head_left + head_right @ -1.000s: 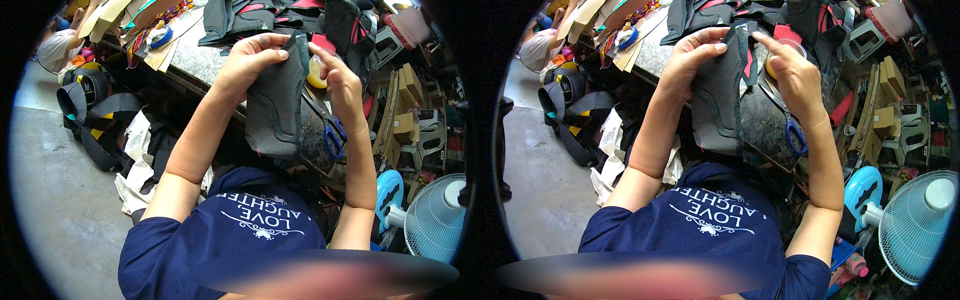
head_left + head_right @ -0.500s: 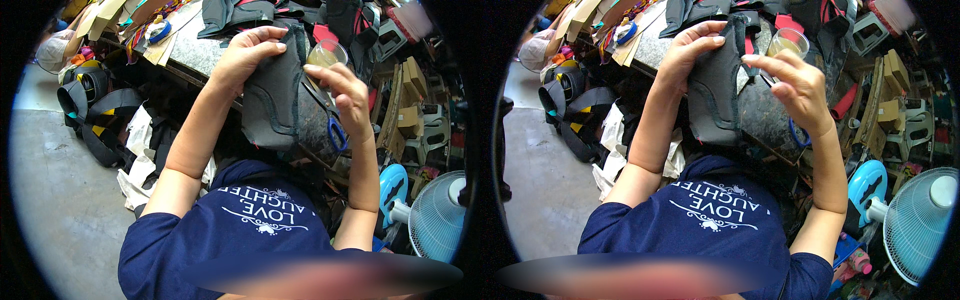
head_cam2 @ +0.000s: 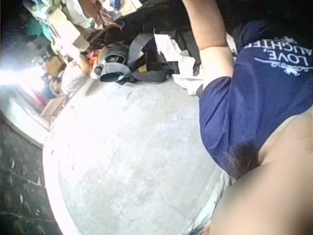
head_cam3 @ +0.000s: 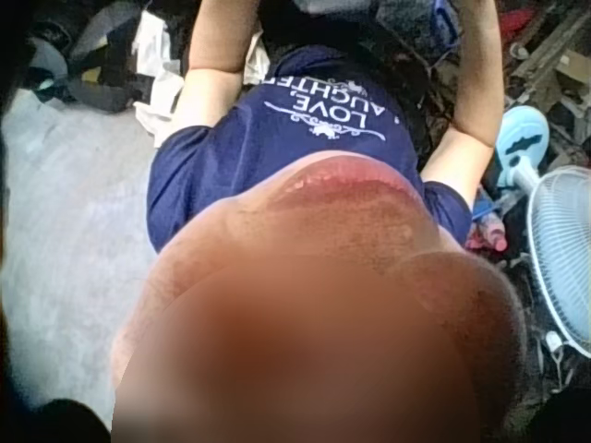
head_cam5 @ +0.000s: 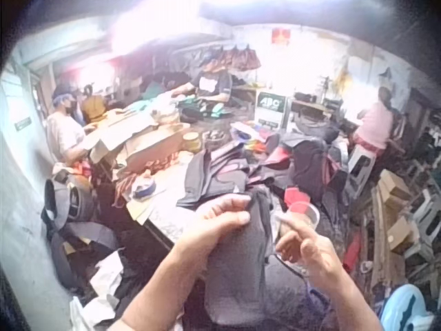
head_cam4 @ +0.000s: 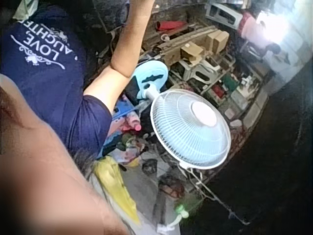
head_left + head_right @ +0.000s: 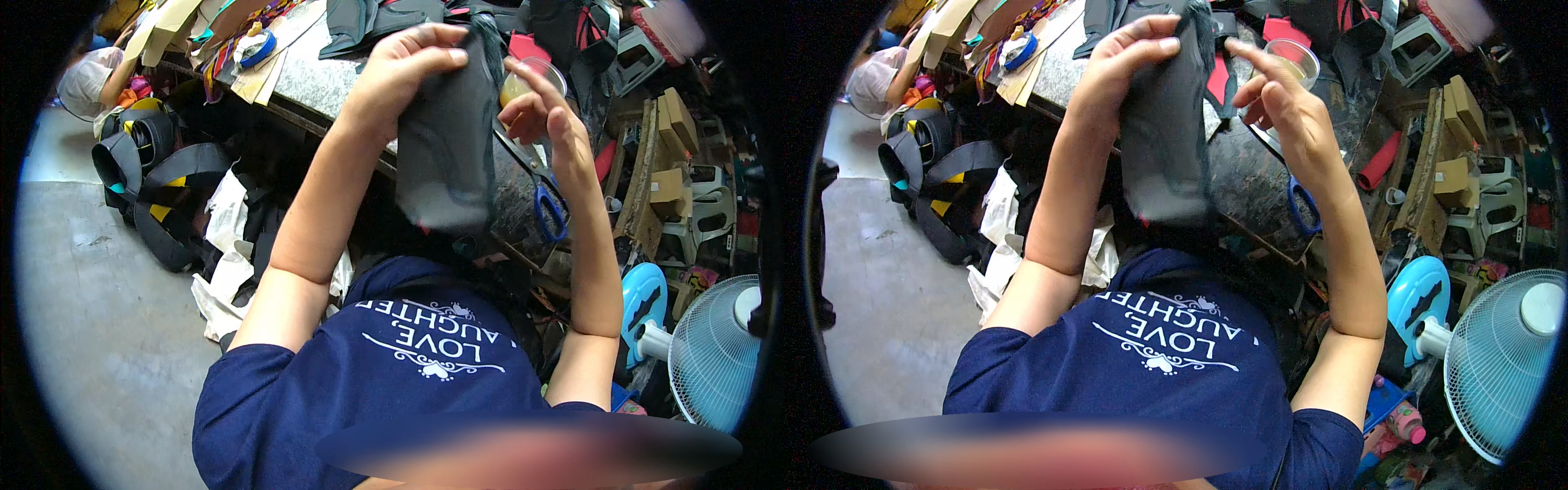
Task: The person repeatedly picks up black and red shoe parts, aligns them, and presses them together by hand. They handle multiple similar parts one at a time, turning them over and adjusting edges to fit. The person works at a cluttered table with a small container of yellow liquid nearby but does not visibly use it.
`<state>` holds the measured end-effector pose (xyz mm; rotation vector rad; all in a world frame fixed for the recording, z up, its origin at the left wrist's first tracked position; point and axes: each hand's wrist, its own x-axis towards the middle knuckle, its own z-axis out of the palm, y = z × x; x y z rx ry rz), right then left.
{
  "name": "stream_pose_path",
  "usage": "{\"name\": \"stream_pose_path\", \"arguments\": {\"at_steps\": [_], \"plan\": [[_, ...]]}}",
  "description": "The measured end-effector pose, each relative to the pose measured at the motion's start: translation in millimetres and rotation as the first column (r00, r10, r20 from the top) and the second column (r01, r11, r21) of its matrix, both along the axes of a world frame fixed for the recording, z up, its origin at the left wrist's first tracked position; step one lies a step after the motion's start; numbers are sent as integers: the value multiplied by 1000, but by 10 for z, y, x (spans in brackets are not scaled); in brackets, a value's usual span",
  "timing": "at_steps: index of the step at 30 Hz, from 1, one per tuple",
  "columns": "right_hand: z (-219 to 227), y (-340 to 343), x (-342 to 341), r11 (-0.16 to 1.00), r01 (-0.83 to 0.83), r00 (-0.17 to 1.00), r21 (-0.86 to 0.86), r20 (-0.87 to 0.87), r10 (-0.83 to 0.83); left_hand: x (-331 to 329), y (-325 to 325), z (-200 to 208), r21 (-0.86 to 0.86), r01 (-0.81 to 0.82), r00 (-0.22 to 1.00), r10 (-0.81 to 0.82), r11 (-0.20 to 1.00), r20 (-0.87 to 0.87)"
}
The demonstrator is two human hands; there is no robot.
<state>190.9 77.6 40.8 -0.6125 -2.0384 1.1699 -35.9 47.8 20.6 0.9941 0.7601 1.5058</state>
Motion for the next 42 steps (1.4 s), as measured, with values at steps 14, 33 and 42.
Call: {"name": "stream_pose_path", "arguments": {"at_steps": [14, 33, 42], "plan": [[0, -34, 13, 992, 110, 987, -57, -107, -116, 282, -420, -314, -114, 204, 978, -199, 972, 57], [219, 799, 505, 468, 136, 802, 873, 180, -570, 69, -346, -352, -264, 79, 904, 42, 961, 425], [190, 48, 299, 960, 252, 967, 124, -74, -244, 141, -374, -288, -190, -47, 940, 108, 981, 325]]}}
